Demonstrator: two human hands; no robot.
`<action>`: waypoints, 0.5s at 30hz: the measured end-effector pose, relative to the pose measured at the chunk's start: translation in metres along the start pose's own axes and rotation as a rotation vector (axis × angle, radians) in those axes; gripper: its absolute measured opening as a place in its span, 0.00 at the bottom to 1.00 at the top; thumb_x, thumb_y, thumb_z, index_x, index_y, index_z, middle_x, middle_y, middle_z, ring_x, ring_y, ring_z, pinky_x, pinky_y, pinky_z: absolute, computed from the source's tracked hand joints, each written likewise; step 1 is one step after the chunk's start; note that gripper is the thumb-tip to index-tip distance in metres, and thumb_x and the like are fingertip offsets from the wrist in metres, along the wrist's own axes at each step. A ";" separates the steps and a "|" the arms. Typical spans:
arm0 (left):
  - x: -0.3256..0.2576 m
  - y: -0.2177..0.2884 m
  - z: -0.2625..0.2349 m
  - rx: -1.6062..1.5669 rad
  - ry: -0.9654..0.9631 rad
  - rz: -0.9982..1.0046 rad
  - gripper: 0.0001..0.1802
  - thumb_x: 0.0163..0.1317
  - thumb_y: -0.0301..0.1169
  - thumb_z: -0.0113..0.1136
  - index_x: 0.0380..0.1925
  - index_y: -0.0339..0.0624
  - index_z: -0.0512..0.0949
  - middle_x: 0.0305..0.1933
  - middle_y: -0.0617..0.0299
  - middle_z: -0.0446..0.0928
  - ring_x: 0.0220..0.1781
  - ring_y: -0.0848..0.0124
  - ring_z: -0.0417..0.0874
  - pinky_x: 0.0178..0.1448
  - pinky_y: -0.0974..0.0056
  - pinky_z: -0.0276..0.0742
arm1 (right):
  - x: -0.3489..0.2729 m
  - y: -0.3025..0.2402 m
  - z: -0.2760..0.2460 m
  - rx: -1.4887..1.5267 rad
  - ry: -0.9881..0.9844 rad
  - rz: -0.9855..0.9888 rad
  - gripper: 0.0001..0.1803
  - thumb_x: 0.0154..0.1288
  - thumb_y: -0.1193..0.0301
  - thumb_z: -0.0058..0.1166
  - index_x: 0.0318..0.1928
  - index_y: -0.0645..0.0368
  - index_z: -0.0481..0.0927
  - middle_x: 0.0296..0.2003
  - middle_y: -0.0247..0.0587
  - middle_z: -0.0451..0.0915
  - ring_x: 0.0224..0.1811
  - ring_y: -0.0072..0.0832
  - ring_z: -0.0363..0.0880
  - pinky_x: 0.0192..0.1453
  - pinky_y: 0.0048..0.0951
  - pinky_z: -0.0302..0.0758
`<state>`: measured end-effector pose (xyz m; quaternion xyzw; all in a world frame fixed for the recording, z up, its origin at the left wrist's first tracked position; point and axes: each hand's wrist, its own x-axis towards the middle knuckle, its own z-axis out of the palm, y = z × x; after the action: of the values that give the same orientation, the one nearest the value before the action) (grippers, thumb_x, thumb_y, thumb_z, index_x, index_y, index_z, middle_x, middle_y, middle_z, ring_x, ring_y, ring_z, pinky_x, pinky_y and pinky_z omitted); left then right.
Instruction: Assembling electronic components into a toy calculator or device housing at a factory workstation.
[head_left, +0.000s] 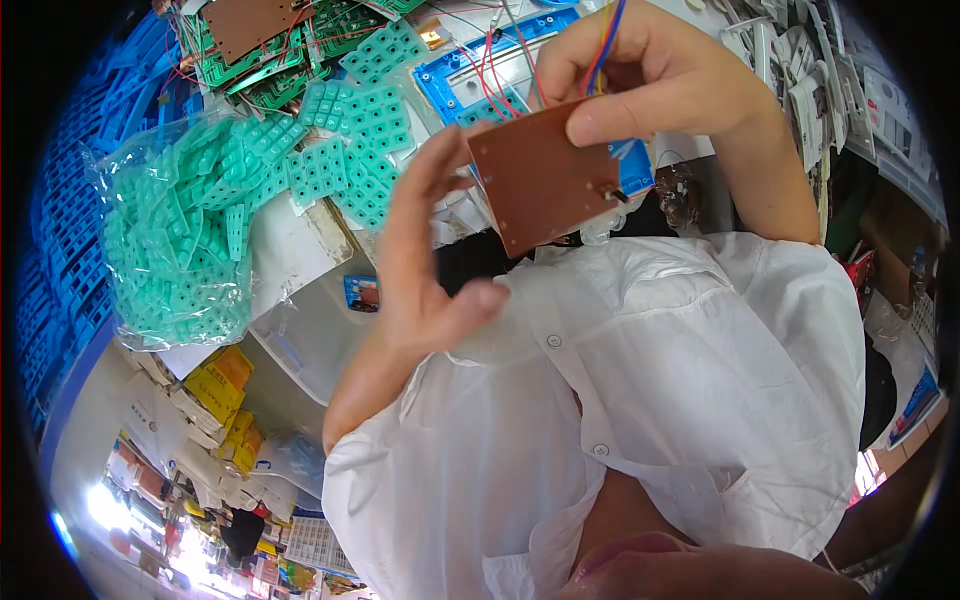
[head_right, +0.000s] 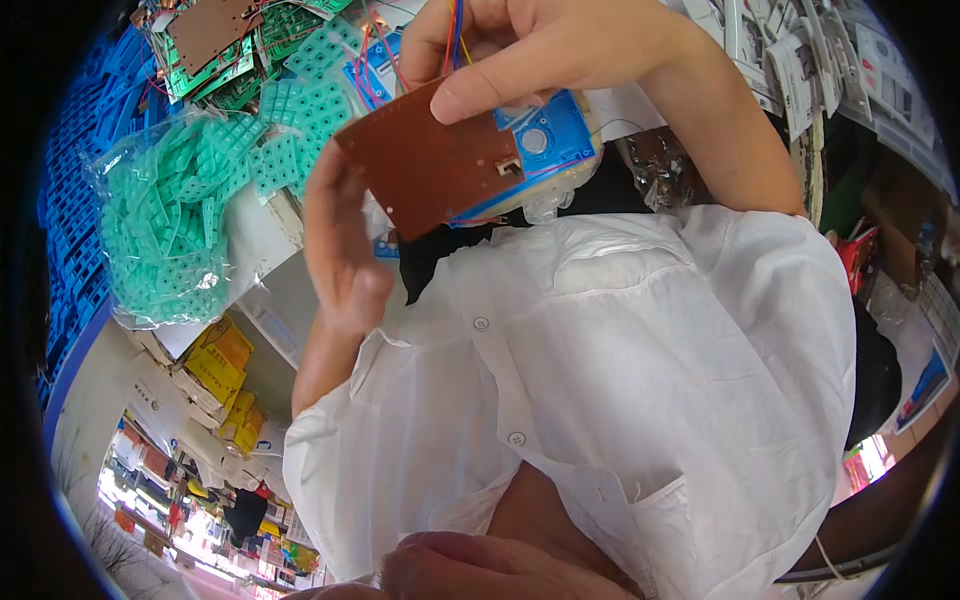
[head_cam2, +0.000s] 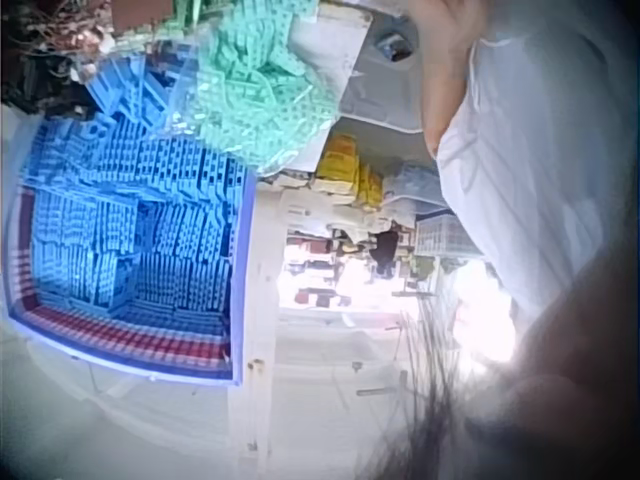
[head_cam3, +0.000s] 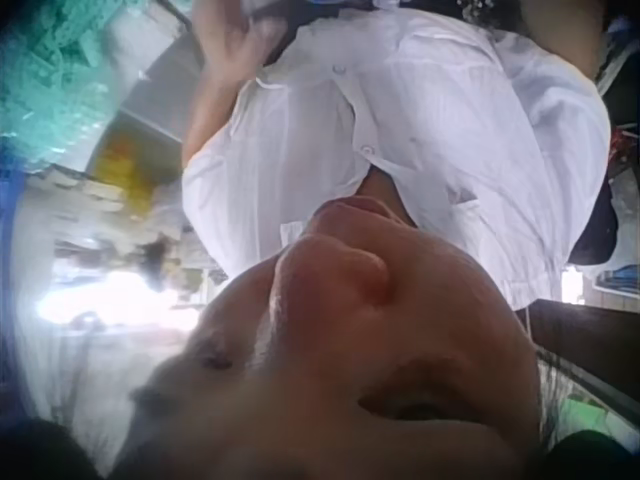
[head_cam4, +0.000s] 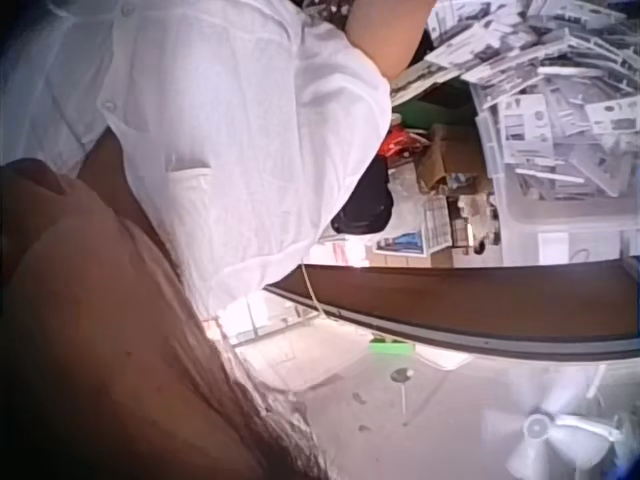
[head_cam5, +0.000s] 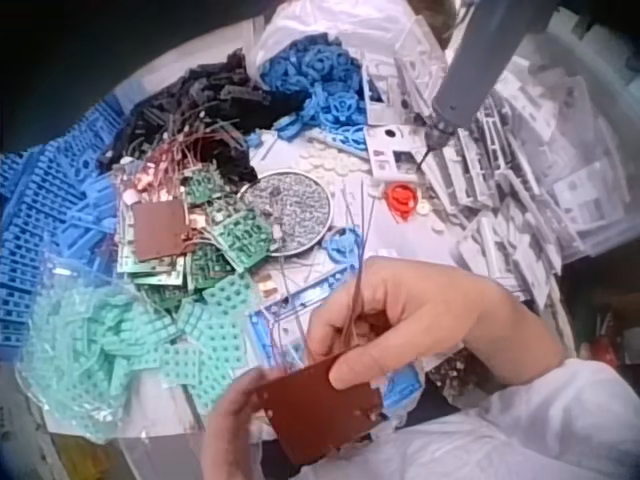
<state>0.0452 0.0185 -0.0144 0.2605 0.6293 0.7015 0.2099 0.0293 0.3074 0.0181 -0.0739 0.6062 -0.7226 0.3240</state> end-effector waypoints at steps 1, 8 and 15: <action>0.000 0.002 0.005 -0.164 -0.060 -0.045 0.32 0.59 0.37 0.72 0.61 0.34 0.73 0.66 0.48 0.76 0.67 0.57 0.75 0.72 0.51 0.67 | 0.000 -0.004 0.003 0.176 -0.090 0.031 0.14 0.73 0.77 0.60 0.54 0.71 0.80 0.40 0.40 0.87 0.37 0.19 0.84 0.42 0.21 0.79; -0.013 0.010 0.030 -0.614 -0.366 -0.354 0.48 0.65 0.41 0.65 0.78 0.32 0.53 0.69 0.44 0.72 0.72 0.54 0.72 0.77 0.51 0.61 | -0.004 -0.004 0.000 0.138 0.020 0.125 0.13 0.73 0.76 0.62 0.52 0.72 0.82 0.37 0.35 0.87 0.36 0.12 0.82 0.37 0.16 0.76; -0.014 0.012 0.027 -0.770 -0.273 -0.731 0.49 0.66 0.45 0.63 0.78 0.32 0.53 0.70 0.41 0.71 0.75 0.50 0.71 0.80 0.53 0.59 | 0.001 0.009 -0.006 -0.087 0.103 0.161 0.13 0.74 0.73 0.60 0.51 0.72 0.82 0.33 0.32 0.85 0.31 0.11 0.78 0.32 0.17 0.72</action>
<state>0.0739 0.0295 -0.0017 0.0178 0.3437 0.7224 0.5998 0.0285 0.3112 0.0081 -0.0017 0.6566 -0.6701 0.3461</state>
